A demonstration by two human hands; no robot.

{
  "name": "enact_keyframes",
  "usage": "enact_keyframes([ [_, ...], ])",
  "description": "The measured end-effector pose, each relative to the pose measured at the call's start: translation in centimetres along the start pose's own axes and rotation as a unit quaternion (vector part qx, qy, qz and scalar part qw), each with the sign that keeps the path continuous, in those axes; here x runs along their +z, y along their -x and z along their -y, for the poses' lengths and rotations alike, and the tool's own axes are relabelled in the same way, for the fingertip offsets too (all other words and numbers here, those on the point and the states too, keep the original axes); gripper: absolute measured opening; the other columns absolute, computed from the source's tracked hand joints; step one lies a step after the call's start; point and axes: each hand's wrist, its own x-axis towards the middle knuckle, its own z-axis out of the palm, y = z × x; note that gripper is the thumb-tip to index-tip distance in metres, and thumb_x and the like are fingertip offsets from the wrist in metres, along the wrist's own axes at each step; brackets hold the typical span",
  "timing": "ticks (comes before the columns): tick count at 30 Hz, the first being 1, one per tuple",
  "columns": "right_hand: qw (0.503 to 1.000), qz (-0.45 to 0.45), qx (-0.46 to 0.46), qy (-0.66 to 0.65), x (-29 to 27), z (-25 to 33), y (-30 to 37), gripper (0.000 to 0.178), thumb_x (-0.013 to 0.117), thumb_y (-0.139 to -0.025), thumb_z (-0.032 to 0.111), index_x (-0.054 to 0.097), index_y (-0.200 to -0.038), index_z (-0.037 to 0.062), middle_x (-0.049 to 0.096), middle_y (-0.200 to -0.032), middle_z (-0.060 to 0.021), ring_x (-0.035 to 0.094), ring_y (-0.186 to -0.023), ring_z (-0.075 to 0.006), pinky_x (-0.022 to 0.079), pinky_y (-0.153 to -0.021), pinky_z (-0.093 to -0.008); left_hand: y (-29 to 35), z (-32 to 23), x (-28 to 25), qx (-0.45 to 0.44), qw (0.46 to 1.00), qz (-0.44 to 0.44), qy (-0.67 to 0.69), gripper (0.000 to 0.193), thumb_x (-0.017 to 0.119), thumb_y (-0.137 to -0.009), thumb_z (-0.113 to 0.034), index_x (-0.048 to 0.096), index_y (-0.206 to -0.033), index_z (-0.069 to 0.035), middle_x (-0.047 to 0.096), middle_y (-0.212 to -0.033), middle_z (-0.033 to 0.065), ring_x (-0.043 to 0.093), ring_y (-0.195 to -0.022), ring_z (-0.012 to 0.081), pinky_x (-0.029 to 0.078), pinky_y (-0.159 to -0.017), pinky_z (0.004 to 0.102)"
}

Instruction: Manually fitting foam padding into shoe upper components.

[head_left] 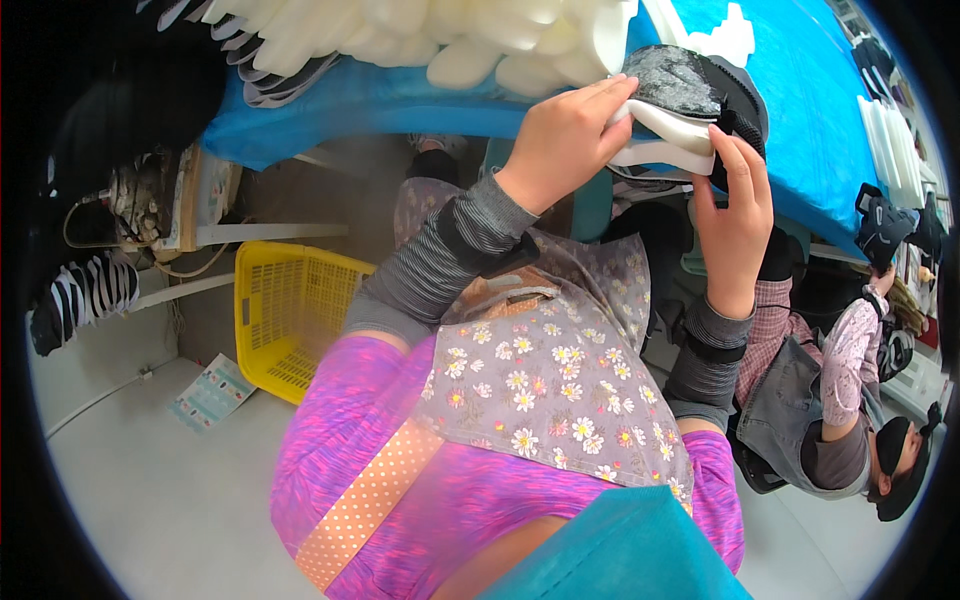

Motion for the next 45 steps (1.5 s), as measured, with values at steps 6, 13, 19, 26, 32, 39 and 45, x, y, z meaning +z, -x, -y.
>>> enact_keyframes([
  [6, 0.999, -0.009, 0.013, 0.047, 2.8, -1.6, -0.4, 0.045, 0.071, -0.073, -0.006, 0.064, -0.115, 0.0085, 0.068, -0.103, -0.0115, 0.067, -0.092, -0.03, 0.053, -0.08, -0.0372, -2.4, 0.3, -2.1, 0.044, 0.984, -0.023, -0.17, 0.05, 0.073, -0.08, -0.02, 0.06, -0.127, -0.013, 0.058, -0.121, 0.0059, 0.057, -0.108, 0.029, 0.049, -0.09, 0.0378],
  [13, 0.998, -0.037, 0.016, 0.045, 4.1, -2.4, -1.2, 0.04, 0.07, -0.074, -0.002, 0.064, -0.112, 0.0085, 0.068, -0.096, -0.0093, 0.065, -0.083, -0.0276, 0.051, -0.076, -0.0371, -4.2, 2.2, -0.3, 0.171, 0.984, 0.028, -0.05, 0.045, 0.076, -0.073, -0.013, 0.066, -0.116, -0.013, 0.064, -0.112, 0.0029, 0.06, -0.1, 0.025, 0.052, -0.084, 0.0364],
  [19, 0.997, -0.036, 0.039, 0.049, 3.6, -2.2, -1.4, 0.039, 0.071, -0.073, -0.002, 0.063, -0.11, 0.008, 0.067, -0.09, -0.0085, 0.064, -0.078, -0.0268, 0.05, -0.073, -0.0372, -4.8, 2.3, 0.1, 0.199, 0.978, -0.003, -0.056, 0.038, 0.074, -0.071, -0.008, 0.069, -0.108, -0.013, 0.068, -0.103, 0.0007, 0.063, -0.092, 0.0226, 0.054, -0.076, 0.0334],
  [26, 0.995, -0.065, 0.066, 0.025, 3.2, -1.8, -0.8, 0.03, 0.069, -0.075, -0.001, 0.059, -0.101, 0.0072, 0.067, -0.086, -0.0072, 0.063, -0.073, -0.0267, 0.049, -0.069, -0.0367, -5.6, 0.5, -0.8, 0.205, 0.976, 0.022, -0.067, 0.034, 0.073, -0.071, -0.008, 0.07, -0.105, -0.013, 0.068, -0.1, -0.0013, 0.063, -0.093, 0.0222, 0.053, -0.078, 0.0344],
  [32, 0.996, -0.042, 0.05, 0.055, 3.0, -1.5, -1.6, 0.025, 0.068, -0.076, -0.001, 0.058, -0.097, 0.0068, 0.067, -0.082, -0.0073, 0.063, -0.072, -0.0274, 0.048, -0.068, -0.037, -7.3, -0.6, -0.4, 0.246, 0.967, 0.016, -0.059, 0.039, 0.073, -0.071, -0.011, 0.068, -0.109, -0.013, 0.065, -0.103, -0.0009, 0.061, -0.094, 0.0228, 0.052, -0.08, 0.0361],
  [39, 0.997, -0.025, 0.054, 0.054, 4.7, -2.6, -3.4, 0.025, 0.068, -0.077, 0.0, 0.057, -0.099, 0.0069, 0.065, -0.08, -0.0078, 0.063, -0.073, -0.0278, 0.046, -0.066, -0.0385, -8.4, 2.0, 0.9, 0.222, 0.974, 0.036, -0.006, 0.031, 0.07, -0.073, -0.006, 0.071, -0.103, -0.013, 0.066, -0.094, 0.0004, 0.062, -0.088, 0.0216, 0.052, -0.076, 0.0351],
  [45, 0.996, -0.027, 0.088, 0.013, 4.9, -2.7, -4.6, 0.028, 0.071, -0.078, 0.003, 0.057, -0.102, 0.0072, 0.065, -0.084, -0.008, 0.063, -0.076, -0.0274, 0.047, -0.069, -0.0383, -9.3, 2.7, 1.1, 0.19, 0.982, 0.017, 0.0, 0.032, 0.069, -0.074, -0.005, 0.071, -0.105, -0.013, 0.068, -0.097, 0.0026, 0.063, -0.089, 0.0223, 0.052, -0.077, 0.0355],
])
